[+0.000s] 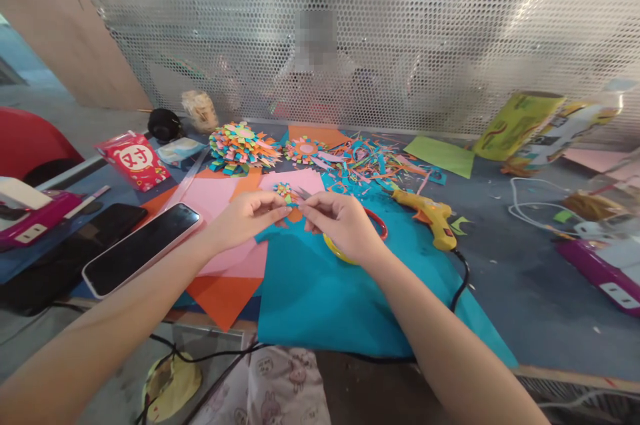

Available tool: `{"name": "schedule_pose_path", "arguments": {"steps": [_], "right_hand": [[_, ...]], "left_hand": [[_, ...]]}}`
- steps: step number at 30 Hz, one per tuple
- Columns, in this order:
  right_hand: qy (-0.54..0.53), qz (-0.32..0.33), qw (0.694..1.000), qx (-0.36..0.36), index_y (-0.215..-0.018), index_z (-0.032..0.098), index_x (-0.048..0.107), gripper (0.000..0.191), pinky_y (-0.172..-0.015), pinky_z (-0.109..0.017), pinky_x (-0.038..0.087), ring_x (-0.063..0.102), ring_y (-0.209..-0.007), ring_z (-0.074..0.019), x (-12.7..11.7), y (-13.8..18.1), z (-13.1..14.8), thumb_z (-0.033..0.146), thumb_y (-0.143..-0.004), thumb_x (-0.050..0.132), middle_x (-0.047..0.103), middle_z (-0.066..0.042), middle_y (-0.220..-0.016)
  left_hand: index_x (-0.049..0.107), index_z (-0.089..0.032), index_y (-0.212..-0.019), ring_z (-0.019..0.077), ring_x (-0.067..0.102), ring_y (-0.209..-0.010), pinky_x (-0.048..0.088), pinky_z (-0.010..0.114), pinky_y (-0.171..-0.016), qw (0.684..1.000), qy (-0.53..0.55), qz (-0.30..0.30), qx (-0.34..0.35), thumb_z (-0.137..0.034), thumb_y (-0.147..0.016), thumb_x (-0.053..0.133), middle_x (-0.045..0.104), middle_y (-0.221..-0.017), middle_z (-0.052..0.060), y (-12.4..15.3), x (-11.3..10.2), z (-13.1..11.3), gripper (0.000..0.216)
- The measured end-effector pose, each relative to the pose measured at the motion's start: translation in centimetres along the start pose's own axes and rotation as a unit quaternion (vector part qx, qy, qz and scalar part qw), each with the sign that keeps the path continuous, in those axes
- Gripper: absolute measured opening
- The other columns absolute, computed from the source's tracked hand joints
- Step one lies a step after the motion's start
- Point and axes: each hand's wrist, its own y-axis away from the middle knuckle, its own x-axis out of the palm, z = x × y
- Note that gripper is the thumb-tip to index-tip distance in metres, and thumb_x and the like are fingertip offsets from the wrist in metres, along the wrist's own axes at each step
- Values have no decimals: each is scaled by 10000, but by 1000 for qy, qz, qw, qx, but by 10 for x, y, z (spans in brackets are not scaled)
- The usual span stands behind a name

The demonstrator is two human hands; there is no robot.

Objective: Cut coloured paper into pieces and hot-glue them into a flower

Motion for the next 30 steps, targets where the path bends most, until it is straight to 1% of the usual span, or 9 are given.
{"name": "schedule_pose_path", "arguments": {"steps": [6,9,12,18,22,24,27,29,30], "right_hand": [[45,-78,995,-40,-687,202,647,262,-572,-294,488,573,-525,-139,-14,-5,-4,455,-750,678,641,-2,-575],[50,-57,997,-35,-758,200,674,233,-618,-314,509,633,-601,-169,-15,-6,-7,433,-743,675,703,-30,-666],[84,-4,996,-38,-804,200,684,218,-648,-318,508,672,-699,-200,-10,-5,-12,409,-743,672,737,-47,-747],[170,35,983,-56,-761,196,666,177,-589,-277,459,622,-643,-165,-6,-5,-17,356,-774,592,703,-27,-701],[202,50,977,-55,-748,200,664,118,-578,-267,452,605,-618,-156,-7,-4,-16,278,-761,576,685,-14,-676],[214,60,974,-52,-739,206,674,108,-574,-265,459,613,-614,-157,-9,-4,-16,253,-759,579,690,-9,-670],[225,61,971,-44,-772,212,702,125,-614,-273,500,668,-658,-174,-15,-7,-19,239,-783,581,733,-13,-712],[230,45,971,-39,-812,212,716,157,-680,-284,530,707,-740,-188,-20,-10,-21,199,-792,562,764,-24,-789],[233,35,971,-37,-819,213,723,177,-715,-290,538,718,-781,-195,-22,-11,-22,168,-782,555,773,-28,-823]], "left_hand": [[595,-169,-699,152,613,-690,466,274,-697,995,-97,-7,-16,-286,-860,581,642,-694,13,-2,-1,6,200],[592,-168,-675,149,596,-679,451,266,-676,992,-124,11,1,-277,-871,567,638,-687,14,-1,0,8,226],[615,-164,-709,156,603,-715,447,268,-677,992,-124,15,17,-263,-883,550,648,-721,23,0,1,9,210],[602,-160,-719,147,581,-702,416,258,-658,988,-147,27,39,-261,-880,573,628,-710,8,-2,2,14,193],[612,-151,-721,140,587,-696,414,246,-654,989,-143,34,18,-252,-876,587,644,-708,12,-1,2,10,187],[618,-149,-713,133,593,-680,416,237,-644,989,-135,58,-10,-244,-873,592,660,-696,12,2,3,6,188],[635,-150,-698,123,603,-641,425,223,-619,980,-119,150,-60,-271,-869,608,678,-666,5,9,7,0,211],[652,-154,-713,124,617,-652,425,216,-612,968,-140,197,-63,-289,-854,642,690,-684,3,13,13,-2,196],[658,-156,-726,133,627,-679,423,219,-616,963,-177,197,-53,-294,-838,668,697,-708,7,14,16,-1,178]]}}
